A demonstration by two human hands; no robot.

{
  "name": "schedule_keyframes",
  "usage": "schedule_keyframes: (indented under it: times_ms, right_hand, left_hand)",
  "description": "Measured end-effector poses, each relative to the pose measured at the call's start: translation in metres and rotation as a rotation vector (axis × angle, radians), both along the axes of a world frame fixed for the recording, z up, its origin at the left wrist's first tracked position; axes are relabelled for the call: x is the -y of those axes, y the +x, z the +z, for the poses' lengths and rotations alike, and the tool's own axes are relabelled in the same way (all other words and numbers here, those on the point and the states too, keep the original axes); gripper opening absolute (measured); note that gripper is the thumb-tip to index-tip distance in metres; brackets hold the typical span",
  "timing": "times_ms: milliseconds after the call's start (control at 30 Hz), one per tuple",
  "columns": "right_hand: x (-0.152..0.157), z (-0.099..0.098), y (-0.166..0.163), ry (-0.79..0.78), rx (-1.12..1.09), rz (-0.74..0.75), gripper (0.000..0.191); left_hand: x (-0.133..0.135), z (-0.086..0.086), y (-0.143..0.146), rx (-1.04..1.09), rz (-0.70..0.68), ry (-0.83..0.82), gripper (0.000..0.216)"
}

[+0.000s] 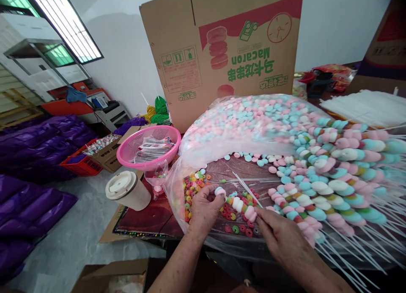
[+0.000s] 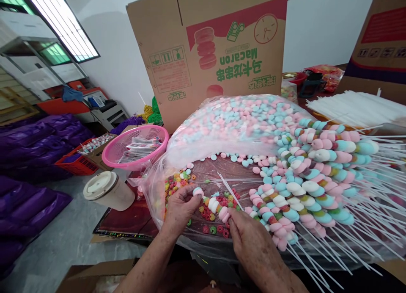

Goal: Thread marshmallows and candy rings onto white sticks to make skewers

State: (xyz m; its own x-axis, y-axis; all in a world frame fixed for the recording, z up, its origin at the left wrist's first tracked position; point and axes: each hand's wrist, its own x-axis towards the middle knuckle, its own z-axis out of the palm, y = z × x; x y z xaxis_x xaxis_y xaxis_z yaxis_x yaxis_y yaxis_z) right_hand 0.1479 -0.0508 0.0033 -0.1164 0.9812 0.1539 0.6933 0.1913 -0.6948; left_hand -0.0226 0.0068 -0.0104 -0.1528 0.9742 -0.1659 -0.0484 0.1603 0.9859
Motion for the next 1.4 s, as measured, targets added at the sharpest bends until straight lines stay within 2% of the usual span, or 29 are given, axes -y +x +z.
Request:
schedule_keyframes:
  times_ms: [133,300,533,767,900,967,1033,1167,1300,1400]
  right_hand:
    - [0.0,0.003,0.0,0.06,0.082,0.006,0.031]
    - [0.001,0.0,-0.001,0.021,0.194,-0.015,0.033]
    - [0.003,0.004,0.0,0.036,0.283,-0.026,0.03]
    - [0.006,0.003,-0.005,0.082,0.344,-0.06,0.029]
    - [0.008,0.0,-0.012,0.18,0.276,-0.068,0.03]
    - [0.008,-0.004,-0.015,0.197,0.235,-0.062,0.03]
    - [0.008,-0.007,-0.018,0.19,0.191,-0.056,0.03]
    - [0.009,-0.01,-0.02,0.155,0.106,-0.036,0.03]
    - [0.011,-0.011,-0.021,0.143,0.072,-0.004,0.027]
    - [0.011,-0.014,-0.023,0.108,0.078,-0.007,0.027]
  left_hand:
    - [0.003,-0.002,-0.001,-0.089,0.0,0.006,0.028]
    - [0.007,-0.005,0.002,-0.272,-0.07,0.087,0.03]
    - [0.01,0.001,0.008,-0.268,-0.013,0.071,0.032]
    - [0.021,0.009,0.014,-0.537,0.059,0.414,0.029]
    - [0.023,0.009,0.017,-0.552,0.037,0.499,0.03]
    - [0.024,0.007,0.016,-0.501,0.018,0.503,0.029]
    - [0.024,0.006,0.014,-0.381,0.001,0.422,0.026]
    - [0.017,0.011,0.01,0.056,-0.015,0.11,0.022]
    - [0.005,0.02,0.01,0.437,0.071,-0.055,0.02]
    - [0.002,0.023,0.016,0.632,0.037,-0.165,0.016]
